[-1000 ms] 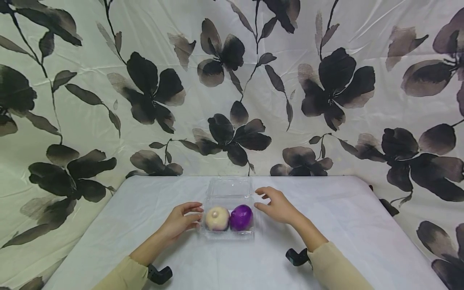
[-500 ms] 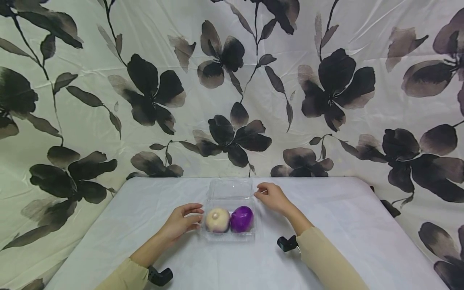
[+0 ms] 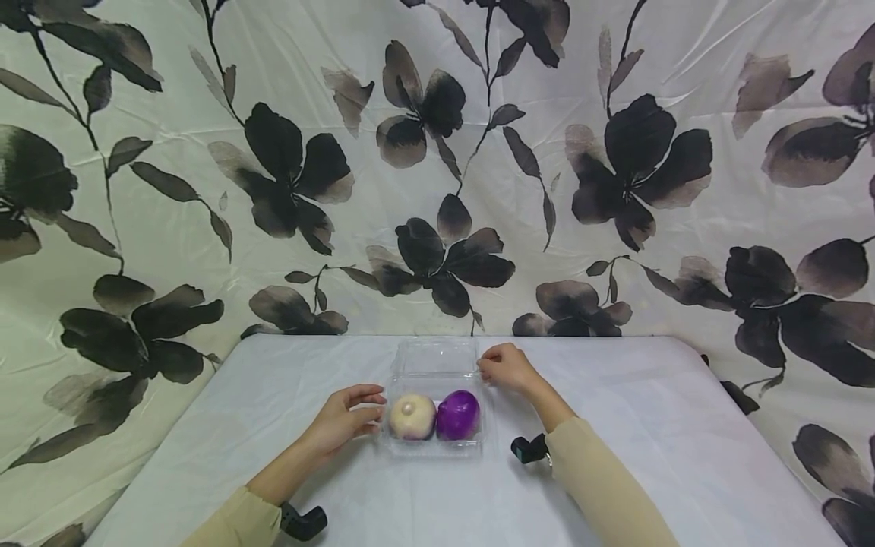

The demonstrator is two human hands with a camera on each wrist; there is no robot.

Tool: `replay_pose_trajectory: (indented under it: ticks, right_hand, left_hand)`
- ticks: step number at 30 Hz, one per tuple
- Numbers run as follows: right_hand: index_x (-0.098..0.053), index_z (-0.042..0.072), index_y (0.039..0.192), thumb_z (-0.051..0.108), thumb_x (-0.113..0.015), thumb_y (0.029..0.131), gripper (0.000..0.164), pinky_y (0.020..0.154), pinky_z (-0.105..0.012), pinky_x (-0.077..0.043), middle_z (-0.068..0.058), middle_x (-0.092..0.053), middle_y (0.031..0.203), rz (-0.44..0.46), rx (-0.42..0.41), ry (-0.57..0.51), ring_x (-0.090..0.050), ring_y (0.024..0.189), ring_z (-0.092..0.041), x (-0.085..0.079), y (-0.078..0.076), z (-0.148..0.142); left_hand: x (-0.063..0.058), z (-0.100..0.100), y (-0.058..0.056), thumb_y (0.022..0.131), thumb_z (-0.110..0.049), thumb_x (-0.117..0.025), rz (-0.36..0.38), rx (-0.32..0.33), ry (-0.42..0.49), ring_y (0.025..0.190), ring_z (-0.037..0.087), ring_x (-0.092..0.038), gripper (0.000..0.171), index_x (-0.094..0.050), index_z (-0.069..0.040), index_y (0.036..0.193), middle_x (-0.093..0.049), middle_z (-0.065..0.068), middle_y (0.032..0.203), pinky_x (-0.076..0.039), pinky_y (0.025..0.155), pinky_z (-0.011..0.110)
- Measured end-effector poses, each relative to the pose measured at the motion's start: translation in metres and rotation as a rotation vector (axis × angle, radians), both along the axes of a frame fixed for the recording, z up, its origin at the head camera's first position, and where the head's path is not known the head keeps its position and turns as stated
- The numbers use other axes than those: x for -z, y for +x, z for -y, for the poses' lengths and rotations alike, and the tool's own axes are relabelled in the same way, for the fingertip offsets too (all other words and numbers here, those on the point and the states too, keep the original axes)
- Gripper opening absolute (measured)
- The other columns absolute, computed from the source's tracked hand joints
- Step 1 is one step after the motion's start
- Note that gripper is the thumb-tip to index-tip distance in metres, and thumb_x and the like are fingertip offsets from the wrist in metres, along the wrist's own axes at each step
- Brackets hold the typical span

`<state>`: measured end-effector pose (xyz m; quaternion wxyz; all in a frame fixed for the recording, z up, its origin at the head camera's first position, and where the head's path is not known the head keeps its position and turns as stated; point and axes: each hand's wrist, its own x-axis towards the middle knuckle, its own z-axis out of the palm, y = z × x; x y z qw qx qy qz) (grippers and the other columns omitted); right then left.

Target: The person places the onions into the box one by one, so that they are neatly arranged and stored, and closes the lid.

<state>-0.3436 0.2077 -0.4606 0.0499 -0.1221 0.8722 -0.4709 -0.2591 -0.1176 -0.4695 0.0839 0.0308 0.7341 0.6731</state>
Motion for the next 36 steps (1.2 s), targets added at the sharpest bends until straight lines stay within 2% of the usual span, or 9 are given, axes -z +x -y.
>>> replay_pose_trajectory:
  ticks: [5,11,15,21,36]
  right_hand:
    - [-0.069,-0.011,0.113,0.011,-0.061,0.101,0.026,0.068,-0.030,-0.058,-0.012,-0.072,0.089,0.025,-0.006,-0.011,-0.065,0.075,-0.017,0.002,-0.003,0.002]
    - [-0.063,-0.014,0.121,0.009,-0.062,0.099,0.032,0.072,-0.035,-0.060,-0.016,-0.072,0.097,0.018,-0.005,-0.029,-0.067,0.080,-0.020,0.001,-0.001,0.003]
    - [-0.062,-0.014,0.122,0.007,-0.065,0.096,0.034,0.073,-0.035,-0.060,-0.018,-0.073,0.101,-0.035,0.013,-0.027,-0.069,0.085,-0.024,-0.004,0.002,0.003]
    - [-0.065,-0.011,0.117,0.004,-0.071,0.091,0.030,0.074,-0.029,-0.056,-0.017,-0.071,0.100,-0.136,0.036,-0.010,-0.068,0.092,-0.024,-0.008,0.003,0.003]
    - [-0.065,-0.004,0.103,0.001,-0.075,0.086,0.020,0.080,-0.033,-0.054,-0.013,-0.070,0.093,-0.241,0.019,-0.014,-0.067,0.087,-0.025,-0.017,0.008,0.001]
  left_hand:
    - [0.000,0.000,-0.001,0.092,0.003,-0.062,0.007,0.001,0.008,0.086,0.017,-0.064,0.042,-0.056,0.008,0.133,-0.062,0.018,0.116,-0.061,0.076,0.032]
    - [0.001,0.000,0.000,0.093,0.004,-0.062,0.005,0.009,0.022,0.085,0.016,-0.064,0.042,-0.055,0.009,0.133,-0.061,0.019,0.116,-0.061,0.075,0.031]
    - [0.002,0.000,-0.001,0.093,0.004,-0.062,0.002,0.008,0.020,0.085,0.016,-0.064,0.041,-0.056,0.009,0.133,-0.061,0.018,0.116,-0.060,0.074,0.031]
    - [0.002,0.001,-0.001,0.093,0.004,-0.062,-0.002,0.006,0.010,0.085,0.017,-0.064,0.040,-0.056,0.009,0.133,-0.062,0.020,0.117,-0.061,0.075,0.032]
    - [-0.002,0.001,0.002,0.095,0.003,-0.063,0.014,0.004,-0.012,0.089,0.019,-0.064,0.040,-0.057,0.006,0.134,-0.062,0.020,0.119,-0.061,0.079,0.037]
